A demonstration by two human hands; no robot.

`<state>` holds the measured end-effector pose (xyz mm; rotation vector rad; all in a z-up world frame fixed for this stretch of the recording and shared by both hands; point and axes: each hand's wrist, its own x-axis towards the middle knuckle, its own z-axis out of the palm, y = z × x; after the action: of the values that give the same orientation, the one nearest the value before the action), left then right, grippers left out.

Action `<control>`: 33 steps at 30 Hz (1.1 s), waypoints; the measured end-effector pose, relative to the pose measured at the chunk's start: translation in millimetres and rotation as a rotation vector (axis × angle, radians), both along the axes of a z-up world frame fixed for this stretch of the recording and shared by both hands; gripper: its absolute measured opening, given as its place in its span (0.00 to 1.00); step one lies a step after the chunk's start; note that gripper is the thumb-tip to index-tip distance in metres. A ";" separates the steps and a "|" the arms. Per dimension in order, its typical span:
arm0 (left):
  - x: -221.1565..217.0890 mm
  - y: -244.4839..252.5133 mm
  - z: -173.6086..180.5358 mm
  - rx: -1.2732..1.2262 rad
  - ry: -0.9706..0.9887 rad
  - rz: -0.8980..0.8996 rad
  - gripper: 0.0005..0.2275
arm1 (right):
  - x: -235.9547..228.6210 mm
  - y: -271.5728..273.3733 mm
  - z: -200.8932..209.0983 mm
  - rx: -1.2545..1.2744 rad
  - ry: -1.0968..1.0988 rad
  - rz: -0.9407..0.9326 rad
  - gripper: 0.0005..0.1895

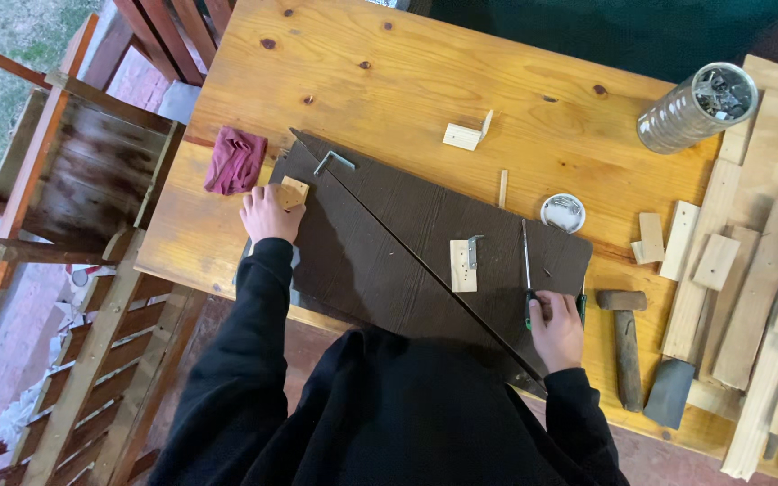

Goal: The person assembles small wooden blocks using metal brackets and screws. They position the blocks, insert screws, and tighten them with a screwdriver, repeating the process for multiple joints on a workbench.

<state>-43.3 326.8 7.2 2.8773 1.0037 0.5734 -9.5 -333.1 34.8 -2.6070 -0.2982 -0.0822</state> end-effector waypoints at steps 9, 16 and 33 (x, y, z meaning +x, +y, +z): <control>5.8 -79.0 45.2 -0.339 -0.296 -0.371 0.34 | 9.1 -4.2 0.7 0.037 -0.240 -0.004 0.09; 9.7 -237.6 75.9 -0.688 -0.289 -0.750 0.30 | 4.9 66.7 45.1 0.335 -0.078 0.112 0.05; 28.4 -311.8 55.6 -0.541 0.407 -0.900 0.69 | 5.3 69.6 82.8 1.022 0.426 -0.142 0.29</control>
<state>-14.9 15.0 62.8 2.5658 -0.1902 -0.3074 -4.3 -263.4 117.6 -1.5673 0.0845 0.2178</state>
